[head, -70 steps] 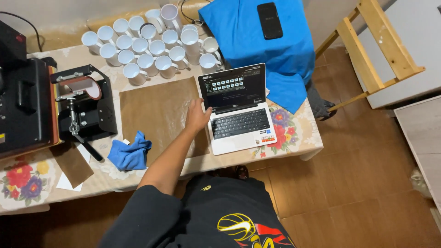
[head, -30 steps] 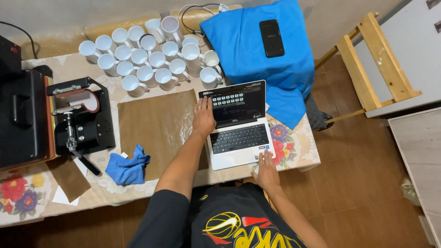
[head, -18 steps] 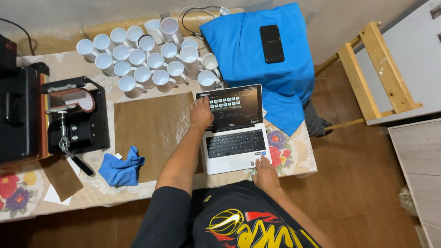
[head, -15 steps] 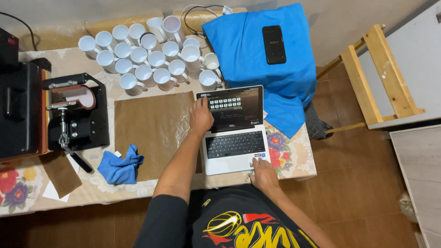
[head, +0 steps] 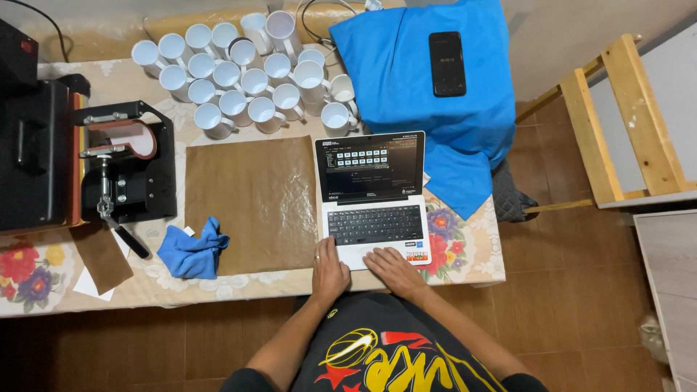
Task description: The person operates a laptop on a table, then picks up a blue cloth and a white mug. They place a brown transfer sheet onto the mug and position it into a mug press machine.
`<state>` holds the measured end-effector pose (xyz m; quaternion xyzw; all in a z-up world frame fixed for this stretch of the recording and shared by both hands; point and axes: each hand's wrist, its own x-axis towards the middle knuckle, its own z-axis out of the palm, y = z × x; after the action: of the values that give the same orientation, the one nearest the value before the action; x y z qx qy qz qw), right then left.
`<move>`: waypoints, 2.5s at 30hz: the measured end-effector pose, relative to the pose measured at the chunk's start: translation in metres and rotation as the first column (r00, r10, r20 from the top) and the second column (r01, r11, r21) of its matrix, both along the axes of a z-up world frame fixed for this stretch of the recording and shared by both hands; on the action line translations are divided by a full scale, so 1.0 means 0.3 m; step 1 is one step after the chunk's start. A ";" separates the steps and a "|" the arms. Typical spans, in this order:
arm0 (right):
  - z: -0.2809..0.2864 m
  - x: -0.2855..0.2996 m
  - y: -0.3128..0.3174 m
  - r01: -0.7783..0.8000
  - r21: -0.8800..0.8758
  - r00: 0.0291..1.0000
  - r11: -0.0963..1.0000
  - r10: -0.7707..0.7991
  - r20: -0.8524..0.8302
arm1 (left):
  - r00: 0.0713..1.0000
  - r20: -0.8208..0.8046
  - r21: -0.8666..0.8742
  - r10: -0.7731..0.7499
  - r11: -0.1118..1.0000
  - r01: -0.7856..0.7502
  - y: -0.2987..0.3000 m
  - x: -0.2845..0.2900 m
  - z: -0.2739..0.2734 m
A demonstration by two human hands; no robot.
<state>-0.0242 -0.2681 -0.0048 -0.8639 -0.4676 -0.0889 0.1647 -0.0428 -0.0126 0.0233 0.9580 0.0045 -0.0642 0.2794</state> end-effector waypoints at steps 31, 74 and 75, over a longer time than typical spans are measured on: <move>-0.097 0.002 -0.034 0.124 -0.078 0.992 0.989 -0.122 0.031 | 0.960 0.117 0.174 -0.256 0.957 0.233 -0.018 0.039 -0.062; -0.067 0.003 0.024 0.043 -0.162 0.995 0.986 -0.056 -0.077 | 0.975 0.060 0.147 -0.212 0.968 0.201 -0.006 0.035 -0.063; -0.060 0.001 0.025 0.052 -0.158 0.996 0.986 -0.063 -0.067 | 0.976 0.050 0.151 -0.213 0.967 0.204 -0.005 0.035 -0.059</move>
<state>-0.0239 -0.2605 -0.0227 -0.8899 -0.4418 -0.0256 0.1107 -0.0322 -0.0141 0.0056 0.9725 -0.1008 -0.0610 0.2007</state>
